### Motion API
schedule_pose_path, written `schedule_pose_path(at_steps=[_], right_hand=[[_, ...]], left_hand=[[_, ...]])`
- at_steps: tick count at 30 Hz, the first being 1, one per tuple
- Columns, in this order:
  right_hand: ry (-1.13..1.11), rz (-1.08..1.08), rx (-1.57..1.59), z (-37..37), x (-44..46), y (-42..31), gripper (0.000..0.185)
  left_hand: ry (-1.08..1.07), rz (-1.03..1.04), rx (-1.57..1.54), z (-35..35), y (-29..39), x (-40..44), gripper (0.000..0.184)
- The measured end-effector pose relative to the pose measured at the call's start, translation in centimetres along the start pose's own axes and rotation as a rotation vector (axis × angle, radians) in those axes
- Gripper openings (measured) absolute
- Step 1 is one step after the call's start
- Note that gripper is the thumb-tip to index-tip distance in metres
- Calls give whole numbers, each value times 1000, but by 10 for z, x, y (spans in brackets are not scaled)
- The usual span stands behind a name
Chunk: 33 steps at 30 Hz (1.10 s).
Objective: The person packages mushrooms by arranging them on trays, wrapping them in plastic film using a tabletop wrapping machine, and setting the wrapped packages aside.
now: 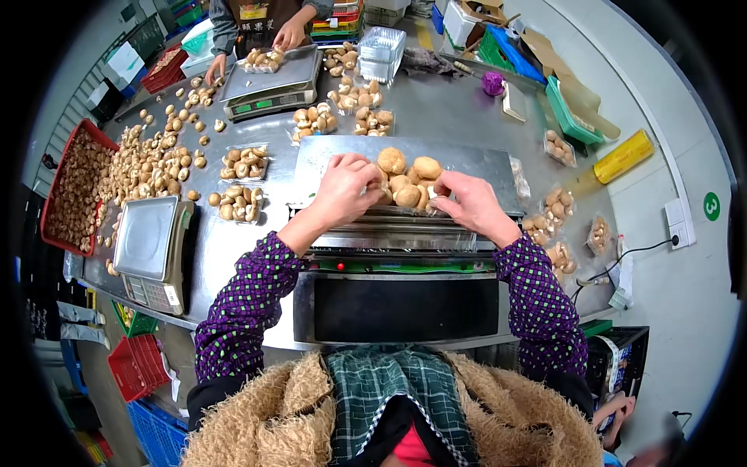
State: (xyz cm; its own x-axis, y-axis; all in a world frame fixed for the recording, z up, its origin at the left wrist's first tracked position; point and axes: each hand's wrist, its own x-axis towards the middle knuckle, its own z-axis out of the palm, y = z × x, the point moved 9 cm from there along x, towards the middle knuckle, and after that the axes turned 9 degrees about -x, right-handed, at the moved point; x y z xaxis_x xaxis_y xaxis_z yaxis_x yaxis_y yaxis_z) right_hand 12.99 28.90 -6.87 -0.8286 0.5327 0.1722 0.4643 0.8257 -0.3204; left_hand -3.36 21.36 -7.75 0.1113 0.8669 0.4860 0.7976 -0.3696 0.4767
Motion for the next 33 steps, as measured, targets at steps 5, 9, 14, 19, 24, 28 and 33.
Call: schedule_pose_path(at_steps=[5,9,14,19,24,28,33], right_hand=[[3,149,291,4,10,15,16],[-13,100,194,15,9,21,14],[-50,-51,172,13,0,15,15],[-25,235,538,23,11,50,21],[142,140,-276,12,6,31,20],[342,216,-50,-6,14,29,23],[423,-141,9,14,11,-2,15]], left_hand=[[63,-126,-168,4,-16,-5,9],[140,-89,-5,0,-8,-7,7],[195,-87,-49,-7,-2,-5,17],[128,-38,45,8,-5,12,59],[55,-132,-75,22,-12,9,68],[11,-105,-32,23,-8,15,66],[35,-122,-60,27,-15,11,63]])
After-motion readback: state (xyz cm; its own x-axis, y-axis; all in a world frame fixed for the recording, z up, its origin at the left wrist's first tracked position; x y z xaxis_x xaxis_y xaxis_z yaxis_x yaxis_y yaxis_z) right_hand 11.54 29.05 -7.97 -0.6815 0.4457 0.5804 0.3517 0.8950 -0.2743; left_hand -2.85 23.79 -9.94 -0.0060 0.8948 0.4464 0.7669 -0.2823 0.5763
